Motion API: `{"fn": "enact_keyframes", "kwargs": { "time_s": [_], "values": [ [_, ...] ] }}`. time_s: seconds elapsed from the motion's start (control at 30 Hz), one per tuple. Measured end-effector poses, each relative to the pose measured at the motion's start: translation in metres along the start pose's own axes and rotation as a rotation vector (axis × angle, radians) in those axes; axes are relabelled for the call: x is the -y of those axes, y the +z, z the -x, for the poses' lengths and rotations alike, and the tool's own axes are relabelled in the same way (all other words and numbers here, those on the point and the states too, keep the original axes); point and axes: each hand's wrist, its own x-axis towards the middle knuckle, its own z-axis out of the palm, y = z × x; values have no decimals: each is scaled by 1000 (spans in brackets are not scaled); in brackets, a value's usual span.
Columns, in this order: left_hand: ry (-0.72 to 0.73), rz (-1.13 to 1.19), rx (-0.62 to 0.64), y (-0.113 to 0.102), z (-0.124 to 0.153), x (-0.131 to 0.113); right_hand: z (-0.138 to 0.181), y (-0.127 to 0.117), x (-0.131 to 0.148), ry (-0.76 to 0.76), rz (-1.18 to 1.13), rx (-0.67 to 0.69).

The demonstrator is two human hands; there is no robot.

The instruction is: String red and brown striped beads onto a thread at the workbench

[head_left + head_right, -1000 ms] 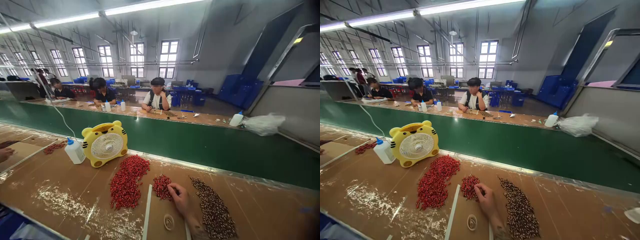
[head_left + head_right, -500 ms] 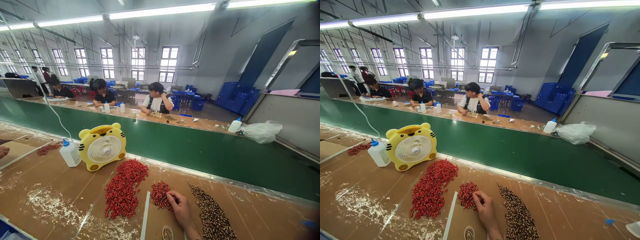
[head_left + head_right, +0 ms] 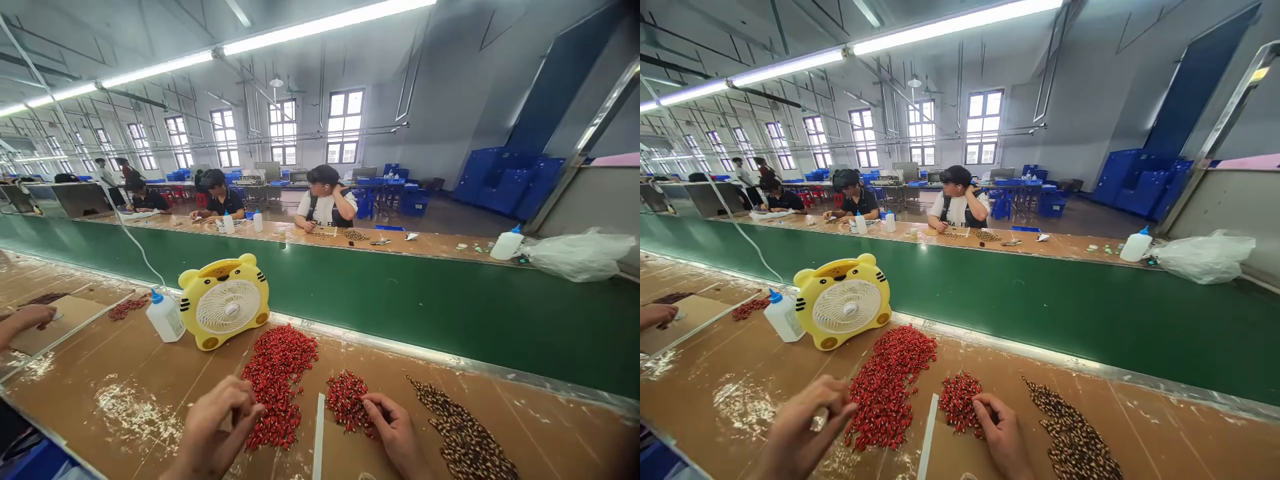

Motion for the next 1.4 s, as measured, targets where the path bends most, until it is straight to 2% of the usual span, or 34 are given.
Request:
{"fn": "enact_keyframes", "kwargs": {
  "time_s": [0.1,0.23,0.4,0.5,0.57,0.63,0.8,0.97,1.1,1.23,1.33,1.4],
  "values": [
    [-27,-79,167,13,10,23,0,-1,-4,27,9,25],
    [-30,-158,348,24,34,56,-2,-2,-6,-10,83,66],
    [-44,-547,533,31,40,103,-3,-2,-7,-45,123,87],
    [-72,-665,738,42,45,117,-4,-2,-8,-62,130,83],
    [-76,-689,824,51,53,118,-3,-3,-8,-69,135,80],
    [-61,-713,833,58,64,118,-3,-3,-7,-72,138,80],
    [27,-794,763,66,87,122,-3,-3,-7,-59,131,113],
    [219,-767,824,70,83,129,-3,-1,-5,-43,103,139],
    [282,-800,751,72,83,130,-3,0,0,-56,93,119],
    [242,-811,685,75,86,129,-3,3,1,-88,91,62],
    [102,-828,620,78,87,125,-1,3,3,-134,126,1],
    [31,-831,592,80,88,124,1,2,8,-230,216,-23]
  ]
}}
